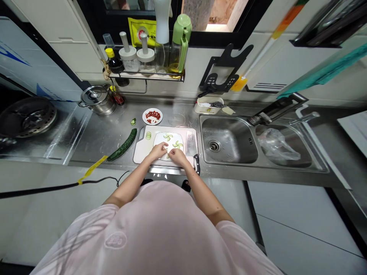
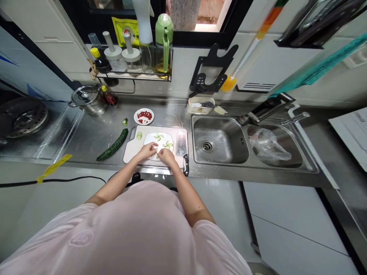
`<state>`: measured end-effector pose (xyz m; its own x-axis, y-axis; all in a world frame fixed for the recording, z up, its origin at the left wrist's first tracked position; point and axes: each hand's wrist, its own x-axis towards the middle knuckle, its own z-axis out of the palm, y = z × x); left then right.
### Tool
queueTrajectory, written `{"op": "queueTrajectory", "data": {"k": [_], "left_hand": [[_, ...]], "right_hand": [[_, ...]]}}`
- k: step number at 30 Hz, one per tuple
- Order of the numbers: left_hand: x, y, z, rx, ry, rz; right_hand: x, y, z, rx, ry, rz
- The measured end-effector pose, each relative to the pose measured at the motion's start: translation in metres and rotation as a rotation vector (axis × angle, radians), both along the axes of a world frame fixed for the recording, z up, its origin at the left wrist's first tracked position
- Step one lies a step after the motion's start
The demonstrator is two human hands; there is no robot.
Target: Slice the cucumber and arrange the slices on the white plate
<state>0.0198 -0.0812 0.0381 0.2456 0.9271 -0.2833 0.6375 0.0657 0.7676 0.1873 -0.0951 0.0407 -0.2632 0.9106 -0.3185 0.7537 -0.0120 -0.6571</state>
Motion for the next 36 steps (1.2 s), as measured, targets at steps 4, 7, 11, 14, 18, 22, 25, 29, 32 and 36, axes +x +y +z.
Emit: {"op": "queueTrajectory", "data": {"k": [4, 7, 11, 14, 18, 22, 25, 29, 32, 36], "left_hand": [[0.001, -0.002, 0.007, 0.049, 0.084, -0.045], [0.004, -0.005, 0.011, 0.071, 0.177, -0.068], [0.007, -0.008, 0.016, 0.100, 0.321, -0.104], [0.008, -0.012, 0.018, 0.122, 0.394, -0.127], [0.007, -0.016, 0.020, 0.135, 0.427, -0.139], [0.007, -0.020, 0.018, 0.164, 0.437, -0.132], [0.008, -0.022, 0.015, 0.170, 0.440, -0.122], [0.008, -0.022, 0.014, 0.169, 0.451, -0.128], [0.009, -0.022, 0.014, 0.178, 0.466, -0.128], [0.009, -0.023, 0.014, 0.211, 0.471, -0.130]], "right_hand": [[-0.003, -0.004, 0.002, 0.008, -0.084, 0.004], [-0.005, -0.006, 0.004, 0.008, -0.132, 0.022], [-0.008, -0.007, 0.004, 0.030, -0.203, 0.027], [-0.010, -0.009, 0.002, 0.057, -0.255, 0.033], [-0.013, -0.017, 0.003, 0.118, -0.287, 0.043], [-0.014, -0.029, 0.005, 0.193, -0.281, 0.073], [-0.016, -0.036, 0.006, 0.184, -0.327, 0.111], [-0.017, -0.036, 0.008, 0.181, -0.380, 0.149], [-0.015, -0.035, 0.010, 0.184, -0.399, 0.166], [-0.012, -0.036, 0.014, 0.177, -0.398, 0.195]]}}
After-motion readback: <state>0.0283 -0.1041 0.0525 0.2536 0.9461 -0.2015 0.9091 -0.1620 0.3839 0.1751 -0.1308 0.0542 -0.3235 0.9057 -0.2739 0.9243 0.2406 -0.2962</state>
